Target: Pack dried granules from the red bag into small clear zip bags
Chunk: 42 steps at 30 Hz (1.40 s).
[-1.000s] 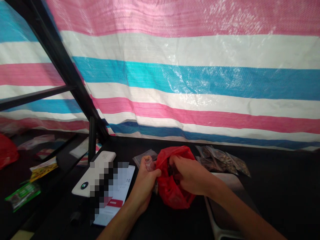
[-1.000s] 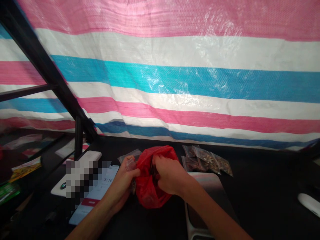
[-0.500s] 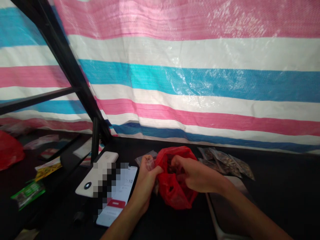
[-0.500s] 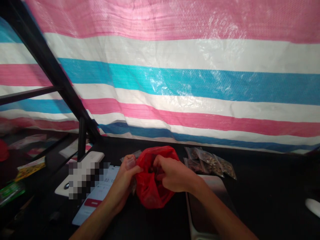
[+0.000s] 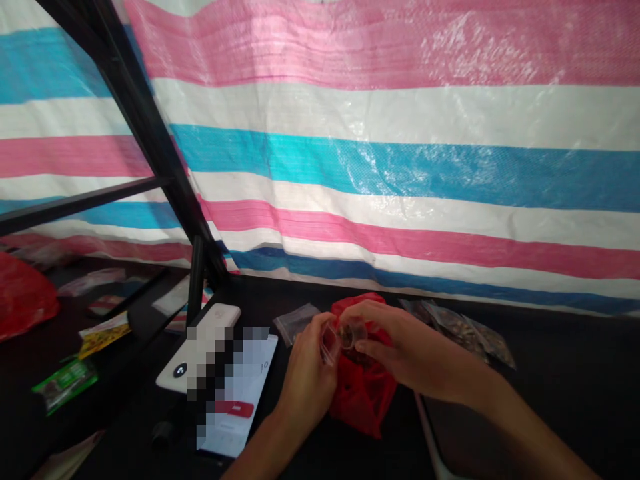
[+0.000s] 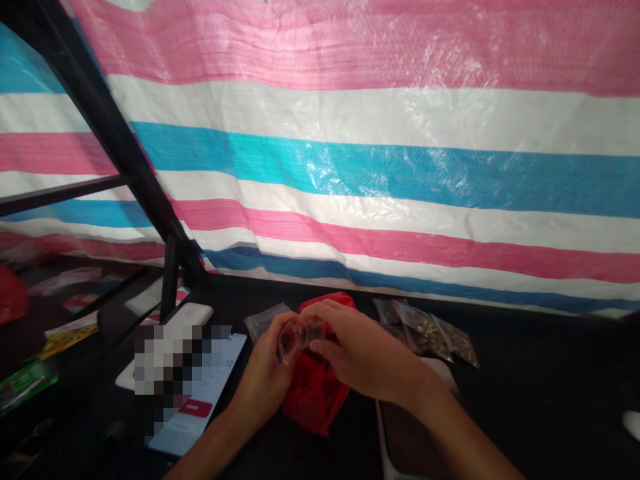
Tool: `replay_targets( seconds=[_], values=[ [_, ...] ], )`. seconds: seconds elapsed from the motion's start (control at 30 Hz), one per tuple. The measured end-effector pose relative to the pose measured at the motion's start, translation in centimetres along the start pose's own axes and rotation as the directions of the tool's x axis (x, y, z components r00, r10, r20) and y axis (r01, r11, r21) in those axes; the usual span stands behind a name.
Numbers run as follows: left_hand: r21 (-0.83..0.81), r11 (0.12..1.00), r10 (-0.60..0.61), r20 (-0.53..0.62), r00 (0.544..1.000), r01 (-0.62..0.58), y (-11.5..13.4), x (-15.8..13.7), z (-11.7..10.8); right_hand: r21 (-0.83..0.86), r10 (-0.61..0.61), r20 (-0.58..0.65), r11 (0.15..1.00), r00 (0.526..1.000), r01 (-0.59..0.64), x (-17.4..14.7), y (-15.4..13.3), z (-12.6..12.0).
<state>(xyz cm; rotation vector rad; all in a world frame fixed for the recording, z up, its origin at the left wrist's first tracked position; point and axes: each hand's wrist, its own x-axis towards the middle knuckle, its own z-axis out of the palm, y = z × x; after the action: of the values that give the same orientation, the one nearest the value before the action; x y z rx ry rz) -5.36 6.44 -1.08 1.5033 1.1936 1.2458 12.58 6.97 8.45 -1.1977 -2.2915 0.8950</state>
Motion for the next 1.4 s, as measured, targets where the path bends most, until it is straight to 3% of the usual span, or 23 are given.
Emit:
replay_targets(
  seconds=[0.1, 0.23, 0.33, 0.43, 0.6, 0.73, 0.83, 0.93, 1.07, 1.23, 1.4],
  values=[
    [-0.096, 0.995, -0.014, -0.016, 1.000, 0.012, -0.2, -0.2, 0.3, -0.188, -0.058, -0.040, 0.981, 0.997, 0.050, 0.4, -0.8, 1.5],
    [-0.192, 0.980, -0.045, 0.007, 0.999, 0.045, -0.3, -0.1, 0.8, -0.325, -0.208, 0.011, 0.924, 0.978, 0.200, 0.8, -0.3, 2.8],
    [-0.182, 0.983, -0.031, 0.019, 0.999, 0.034, -0.2, 0.1, 0.9, -0.403, -0.311, 0.034, 0.866, 0.950, 0.298, 1.0, 0.3, 3.0],
    [-0.117, 0.992, -0.048, -0.022, 0.999, 0.045, -0.2, 0.3, 0.9, -0.477, -0.329, -0.024, 0.834, 0.944, 0.279, 1.0, 0.4, 2.4],
    [0.018, 1.000, -0.013, -0.110, 0.994, 0.015, -0.2, 0.4, 0.5, -0.494, -0.219, -0.108, 0.859, 0.970, 0.139, 0.3, 0.4, 0.4],
    [0.060, 0.998, -0.021, -0.116, 0.993, 0.028, 0.3, 0.2, 0.2, -0.519, 0.033, 0.030, 0.855, 0.999, -0.012, 0.2, 1.0, 0.6],
    [0.074, 0.997, 0.045, -0.157, 0.987, -0.034, 0.8, 0.0, 0.2, -0.567, 0.177, 0.141, 0.821, 0.974, -0.067, 0.6, 1.5, 1.6],
    [0.068, 0.995, 0.080, -0.124, 0.989, -0.072, 1.0, -0.1, 0.3, -0.580, 0.244, 0.150, 0.806, 0.958, -0.114, 0.8, 1.5, 2.0],
    [-0.048, 0.999, -0.024, 0.022, 0.999, 0.025, 1.2, 0.4, 0.0, -0.572, 0.268, 0.149, 0.809, 0.952, -0.139, 0.4, 1.1, 1.5],
    [-0.146, 0.989, -0.027, 0.003, 1.000, 0.027, 2.1, 1.1, -0.9, -0.524, 0.192, 0.143, 0.847, 0.971, -0.090, 0.0, 1.1, 1.3],
    [-0.066, 0.998, -0.006, 0.205, 0.979, 0.020, 1.7, -0.7, 0.4, -0.510, 0.187, 0.197, 0.858, 0.963, -0.062, -0.9, 2.1, 0.7]
  ],
)
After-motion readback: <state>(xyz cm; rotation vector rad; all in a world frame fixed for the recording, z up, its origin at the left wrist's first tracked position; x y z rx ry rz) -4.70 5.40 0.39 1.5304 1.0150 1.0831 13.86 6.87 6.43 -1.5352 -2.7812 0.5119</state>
